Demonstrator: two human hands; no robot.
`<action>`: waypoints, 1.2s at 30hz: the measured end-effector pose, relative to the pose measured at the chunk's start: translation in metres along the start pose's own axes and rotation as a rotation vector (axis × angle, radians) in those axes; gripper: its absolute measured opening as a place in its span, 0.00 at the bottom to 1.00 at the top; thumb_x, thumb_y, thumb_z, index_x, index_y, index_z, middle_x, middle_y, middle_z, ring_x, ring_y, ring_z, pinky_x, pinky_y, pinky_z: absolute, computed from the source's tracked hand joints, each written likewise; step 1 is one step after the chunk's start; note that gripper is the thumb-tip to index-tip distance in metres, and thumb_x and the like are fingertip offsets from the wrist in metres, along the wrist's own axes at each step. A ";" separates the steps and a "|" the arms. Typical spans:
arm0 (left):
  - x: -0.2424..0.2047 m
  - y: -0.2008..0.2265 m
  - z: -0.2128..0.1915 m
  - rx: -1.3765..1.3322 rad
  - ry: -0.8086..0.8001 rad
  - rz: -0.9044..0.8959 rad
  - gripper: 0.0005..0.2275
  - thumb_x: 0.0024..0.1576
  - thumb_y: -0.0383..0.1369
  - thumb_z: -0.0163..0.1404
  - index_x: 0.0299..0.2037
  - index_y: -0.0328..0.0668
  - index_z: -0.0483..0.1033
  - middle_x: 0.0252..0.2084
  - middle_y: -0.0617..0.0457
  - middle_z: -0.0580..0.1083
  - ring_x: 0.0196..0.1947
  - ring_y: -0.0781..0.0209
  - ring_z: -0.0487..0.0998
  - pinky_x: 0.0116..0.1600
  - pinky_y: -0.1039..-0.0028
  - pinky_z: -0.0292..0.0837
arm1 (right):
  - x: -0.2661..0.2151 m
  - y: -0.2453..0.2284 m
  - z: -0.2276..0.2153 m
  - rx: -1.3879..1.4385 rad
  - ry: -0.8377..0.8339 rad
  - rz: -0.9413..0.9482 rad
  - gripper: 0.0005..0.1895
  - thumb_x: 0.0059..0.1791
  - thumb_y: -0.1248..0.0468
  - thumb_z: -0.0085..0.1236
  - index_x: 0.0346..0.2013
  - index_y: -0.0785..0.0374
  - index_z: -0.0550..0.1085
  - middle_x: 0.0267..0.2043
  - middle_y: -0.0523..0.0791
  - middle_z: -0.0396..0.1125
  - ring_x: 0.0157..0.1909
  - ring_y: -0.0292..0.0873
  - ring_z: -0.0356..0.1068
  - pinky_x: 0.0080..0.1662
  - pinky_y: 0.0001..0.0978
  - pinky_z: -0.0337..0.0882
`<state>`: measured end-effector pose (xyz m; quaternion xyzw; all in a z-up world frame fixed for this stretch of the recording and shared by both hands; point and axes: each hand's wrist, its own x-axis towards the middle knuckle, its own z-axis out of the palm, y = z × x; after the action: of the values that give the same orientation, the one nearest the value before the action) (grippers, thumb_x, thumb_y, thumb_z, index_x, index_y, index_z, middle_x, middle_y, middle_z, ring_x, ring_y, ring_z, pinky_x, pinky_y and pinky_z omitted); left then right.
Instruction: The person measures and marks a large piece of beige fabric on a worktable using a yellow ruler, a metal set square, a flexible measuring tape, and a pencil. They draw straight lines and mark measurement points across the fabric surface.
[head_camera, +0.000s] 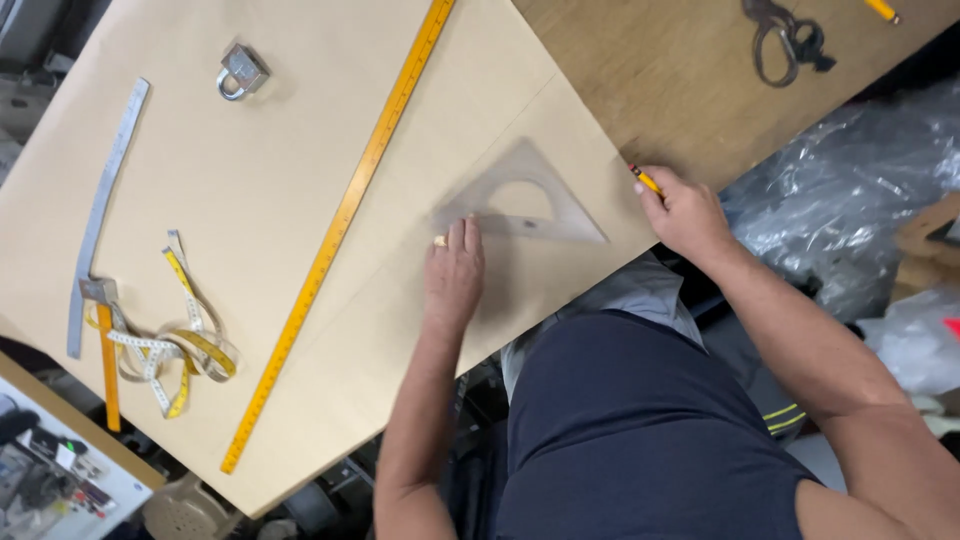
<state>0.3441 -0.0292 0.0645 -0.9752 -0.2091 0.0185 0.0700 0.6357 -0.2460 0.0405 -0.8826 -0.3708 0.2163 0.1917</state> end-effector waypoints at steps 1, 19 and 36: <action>-0.001 0.019 0.000 -0.117 -0.057 -0.112 0.19 0.58 0.33 0.49 0.59 0.39 0.72 0.50 0.49 0.72 0.43 0.54 0.79 0.45 0.67 0.74 | 0.003 -0.001 -0.010 0.026 -0.073 -0.020 0.15 0.57 0.55 0.54 0.58 0.47 0.78 0.37 0.50 0.76 0.45 0.55 0.76 0.45 0.48 0.75; 0.033 0.104 0.029 -0.230 0.010 -0.393 0.34 0.54 0.52 0.58 0.69 0.45 0.68 0.70 0.43 0.66 0.70 0.37 0.64 0.73 0.45 0.55 | 0.023 0.034 -0.015 -0.125 -0.198 -0.371 0.21 0.55 0.53 0.53 0.62 0.49 0.73 0.38 0.46 0.77 0.43 0.51 0.78 0.40 0.47 0.76; 0.091 0.122 0.039 -0.298 -0.035 -0.569 0.43 0.52 0.62 0.56 0.75 0.50 0.58 0.75 0.36 0.56 0.75 0.26 0.53 0.73 0.32 0.50 | 0.072 -0.011 0.002 0.094 0.054 -0.906 0.17 0.57 0.61 0.51 0.60 0.60 0.75 0.53 0.54 0.72 0.55 0.57 0.73 0.58 0.50 0.70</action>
<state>0.4742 -0.0965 0.0074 -0.8766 -0.4751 -0.0158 -0.0746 0.6734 -0.1853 0.0272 -0.6270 -0.7041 0.1041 0.3166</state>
